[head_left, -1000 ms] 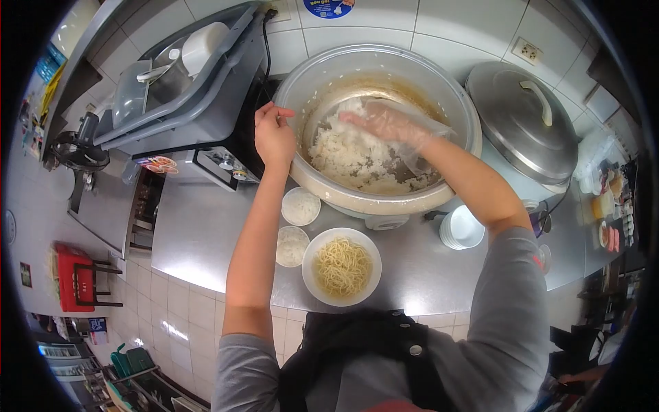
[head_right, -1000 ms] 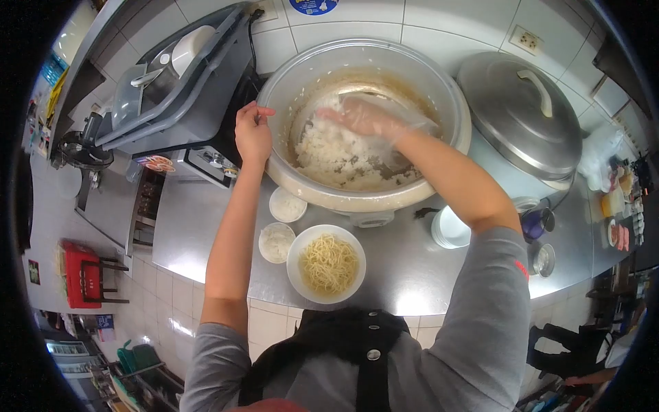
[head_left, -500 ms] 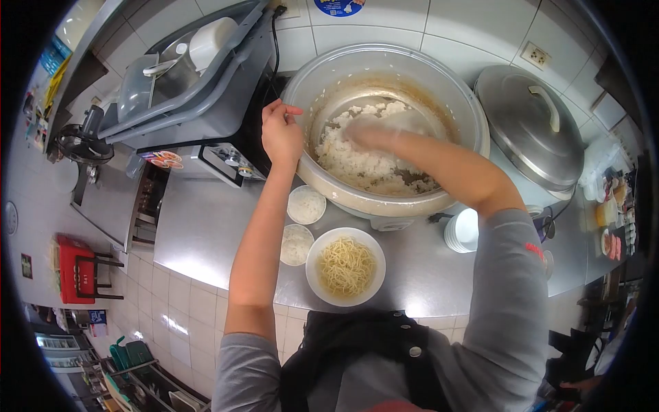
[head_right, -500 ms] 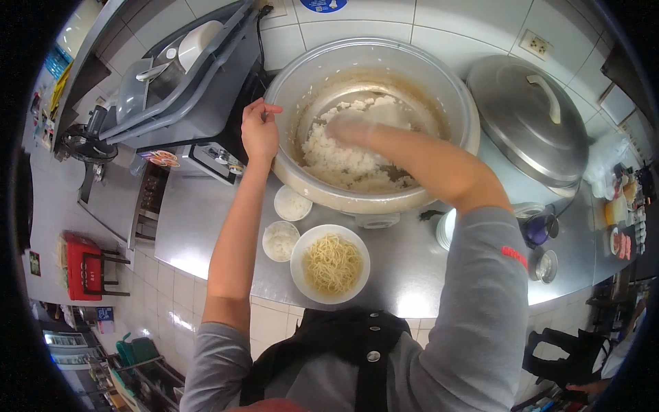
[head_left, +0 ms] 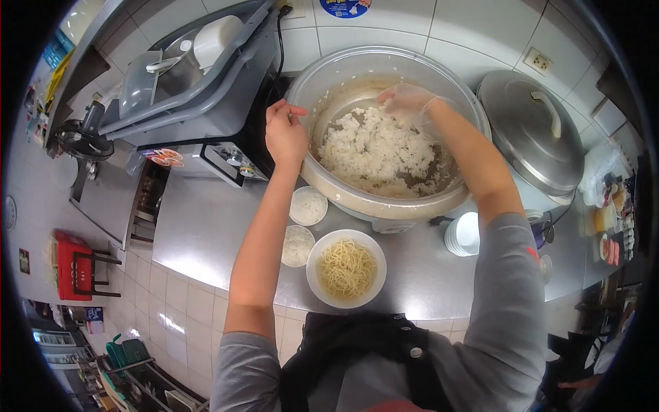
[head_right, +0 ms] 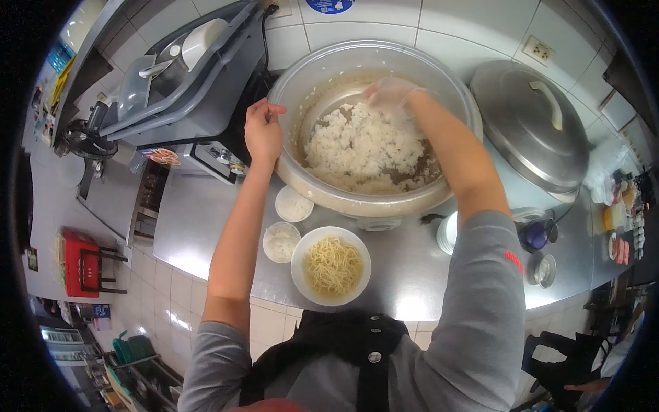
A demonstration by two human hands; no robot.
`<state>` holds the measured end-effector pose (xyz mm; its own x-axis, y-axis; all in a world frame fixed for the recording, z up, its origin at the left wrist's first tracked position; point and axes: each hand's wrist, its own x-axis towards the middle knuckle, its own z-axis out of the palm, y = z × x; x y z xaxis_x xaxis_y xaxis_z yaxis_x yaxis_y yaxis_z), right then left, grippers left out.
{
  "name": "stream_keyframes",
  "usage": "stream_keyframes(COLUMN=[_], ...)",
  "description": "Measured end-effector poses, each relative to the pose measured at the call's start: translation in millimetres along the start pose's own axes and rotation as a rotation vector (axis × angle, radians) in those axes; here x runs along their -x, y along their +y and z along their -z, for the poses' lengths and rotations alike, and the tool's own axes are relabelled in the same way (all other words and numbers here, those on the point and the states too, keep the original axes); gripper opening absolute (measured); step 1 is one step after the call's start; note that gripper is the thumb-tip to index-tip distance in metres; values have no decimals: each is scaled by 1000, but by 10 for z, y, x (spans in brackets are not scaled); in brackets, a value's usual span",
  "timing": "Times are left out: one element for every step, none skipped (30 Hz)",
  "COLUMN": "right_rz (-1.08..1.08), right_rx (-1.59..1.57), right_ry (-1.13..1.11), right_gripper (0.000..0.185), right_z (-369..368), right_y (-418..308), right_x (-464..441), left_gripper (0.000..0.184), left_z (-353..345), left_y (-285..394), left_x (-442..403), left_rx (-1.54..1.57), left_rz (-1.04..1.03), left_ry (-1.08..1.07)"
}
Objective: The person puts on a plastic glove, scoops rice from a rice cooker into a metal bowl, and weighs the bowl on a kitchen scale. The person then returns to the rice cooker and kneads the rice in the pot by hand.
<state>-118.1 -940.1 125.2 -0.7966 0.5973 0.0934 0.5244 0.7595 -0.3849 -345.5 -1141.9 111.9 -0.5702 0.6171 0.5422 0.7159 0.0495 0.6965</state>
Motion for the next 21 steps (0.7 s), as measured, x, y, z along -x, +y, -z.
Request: stream_keyframes(right_rz=[-194,-387,-382,-396,-411,-384,-358,-127,109,114,157,199,241,280,281,341,401,404,266,125,120], right_rx=[7,12,7,87,168,108,50,-105,-256,-256,-208,-158,-103,-48,-44,130,305,309,384,455,453], right_ry=[-157,-313,-309,-276,-242,-193,-147,-139,-128,-132,-255,-376,-493,-609,-608,-653,-699,-701,-651,-597,-597], right_gripper=[28,32,32,39,46,53,61,62,63,63,60,56,53,50,50,48,47,47,42,37,37], right_z=[76,110,44,-126,-318,-528,-742,-923,-1055,-1131,-1205,-1254,-1257,-1231,-1121,-946,-877,-911,-938,-940,-984], right_y=[-14,-13,54,196,337,423,467,402,266,65,-202,-488,-742,-913,-1065,-1243,-1358,-1380,-1348,-1275,-1165], right_x=[-21,-51,-92,-147,-220,-344,-465,-530,-599,-677,-754,-807,-815,-741,-570,-368,-191,-25,154,272,314], left_gripper=[17,17,17,17,17,17,17,17,17,18,18,18,18,19,18,18,18,18,18,18,18], left_z=[-5,-5,-5,0,3,7,11,13,11,13,24,29,23,20,28,26,22,23,23,18,7], left_y=[-1,-4,-6,2,6,19,36,43,44,44,40,27,20,22,40,53,47,31,13,5,1], left_x=[2,-3,-6,-2,-7,-25,-30,-25,-28,-26,-19,-15,-21,-17,-12,-29,-26,-12,-8,-15,-12], left_rx=[9,16,10,13,19,18,19,18,17,19,19,14,4,-4,-12,-8,-14,-22,-22,-32,-41], left_rz=[1,0,-4,5,14,12,28,45,46,46,47,50,28,5,14,10,11,14,15,7,-1], left_ry=[6,12,14,4,-6,-7,-19,-33,-32,-32,-32,-27,-17,-9,-10,-2,-5,-11,-10,-6,-5])
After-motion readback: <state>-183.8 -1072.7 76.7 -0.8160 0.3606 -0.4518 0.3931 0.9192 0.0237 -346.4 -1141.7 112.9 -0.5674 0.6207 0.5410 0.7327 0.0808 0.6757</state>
